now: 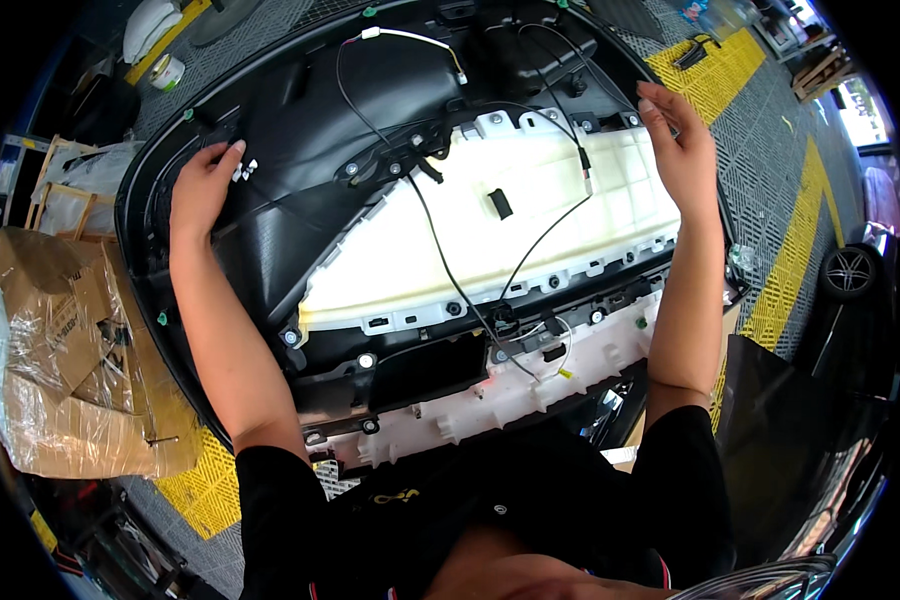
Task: The person prepares electrical components from a package and installs them onto the interior side of a car door panel by connecting wires and mounting a small control module.
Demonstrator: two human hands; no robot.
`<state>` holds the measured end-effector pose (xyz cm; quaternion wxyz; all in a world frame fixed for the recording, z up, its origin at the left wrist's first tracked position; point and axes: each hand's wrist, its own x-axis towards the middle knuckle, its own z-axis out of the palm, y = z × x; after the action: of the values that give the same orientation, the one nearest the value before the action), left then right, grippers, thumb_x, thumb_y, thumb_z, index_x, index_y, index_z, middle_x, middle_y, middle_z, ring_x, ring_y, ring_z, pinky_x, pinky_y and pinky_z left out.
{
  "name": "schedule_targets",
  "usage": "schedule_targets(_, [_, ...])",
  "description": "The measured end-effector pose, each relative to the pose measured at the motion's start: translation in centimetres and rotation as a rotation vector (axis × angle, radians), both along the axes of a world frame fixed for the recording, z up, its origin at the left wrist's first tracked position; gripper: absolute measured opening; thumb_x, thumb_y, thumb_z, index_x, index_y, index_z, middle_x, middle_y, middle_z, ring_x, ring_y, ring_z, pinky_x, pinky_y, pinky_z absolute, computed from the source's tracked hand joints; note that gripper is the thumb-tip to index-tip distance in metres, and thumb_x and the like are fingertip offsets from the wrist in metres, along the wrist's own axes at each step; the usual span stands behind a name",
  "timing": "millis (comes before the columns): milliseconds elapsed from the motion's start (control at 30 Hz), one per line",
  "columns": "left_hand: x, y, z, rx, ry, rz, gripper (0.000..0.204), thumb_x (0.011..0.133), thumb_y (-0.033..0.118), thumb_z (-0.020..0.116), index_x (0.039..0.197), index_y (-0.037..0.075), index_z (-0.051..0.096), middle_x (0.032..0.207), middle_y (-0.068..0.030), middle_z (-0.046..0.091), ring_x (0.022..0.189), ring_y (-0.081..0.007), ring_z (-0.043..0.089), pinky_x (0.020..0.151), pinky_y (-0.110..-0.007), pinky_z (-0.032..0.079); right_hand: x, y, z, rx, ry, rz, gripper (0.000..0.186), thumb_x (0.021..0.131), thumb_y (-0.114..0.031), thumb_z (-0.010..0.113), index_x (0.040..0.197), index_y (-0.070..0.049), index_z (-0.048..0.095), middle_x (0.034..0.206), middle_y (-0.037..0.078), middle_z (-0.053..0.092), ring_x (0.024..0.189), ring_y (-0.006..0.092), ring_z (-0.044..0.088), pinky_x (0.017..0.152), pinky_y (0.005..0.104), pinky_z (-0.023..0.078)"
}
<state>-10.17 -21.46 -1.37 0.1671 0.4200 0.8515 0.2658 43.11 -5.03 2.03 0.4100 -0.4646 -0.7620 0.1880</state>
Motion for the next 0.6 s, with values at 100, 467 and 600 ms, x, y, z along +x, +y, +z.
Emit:
schedule_targets(100, [1.4,-0.1,0.6,0.205,-0.227,-0.007,0.069,0.083,0.031,0.085,0.137,-0.003,0.058,0.110,-0.0121,0.071,0.095,-0.0157,0.068,0.087,-0.027,0.051,0.8,0.7,-1.4,-0.125,0.050,0.000,0.028,0.100,-0.019,0.067,0.123,-0.004,0.069,0.108,0.006,0.074,0.102,0.0145,0.068,0.088,0.0292,0.052])
schedule_targets(467, [6.0,0.8,3.9,1.062,-0.863,-0.102,0.021,0.098,0.008,0.068,0.115,-0.002,0.059,0.102,-0.0114,0.068,0.092,-0.0241,0.071,0.087,-0.042,0.061,-0.5,0.2,-3.3,0.209,-0.412,0.074,0.027,0.099,-0.025,0.062,0.114,-0.005,0.072,0.107,0.016,0.073,0.102,0.0345,0.067,0.098,0.0424,0.047])
schedule_targets(600, [9.8,1.2,5.5,1.110,-0.784,-0.055,0.031,0.109,0.029,0.050,0.119,0.001,0.046,0.098,-0.0143,0.065,0.087,-0.0275,0.069,0.080,-0.042,0.059,-0.3,0.0,-3.4,0.019,-0.468,0.042,0.033,0.103,-0.037,0.056,0.118,-0.009,0.066,0.093,0.011,0.075,0.093,0.0300,0.070,0.109,0.0476,0.036])
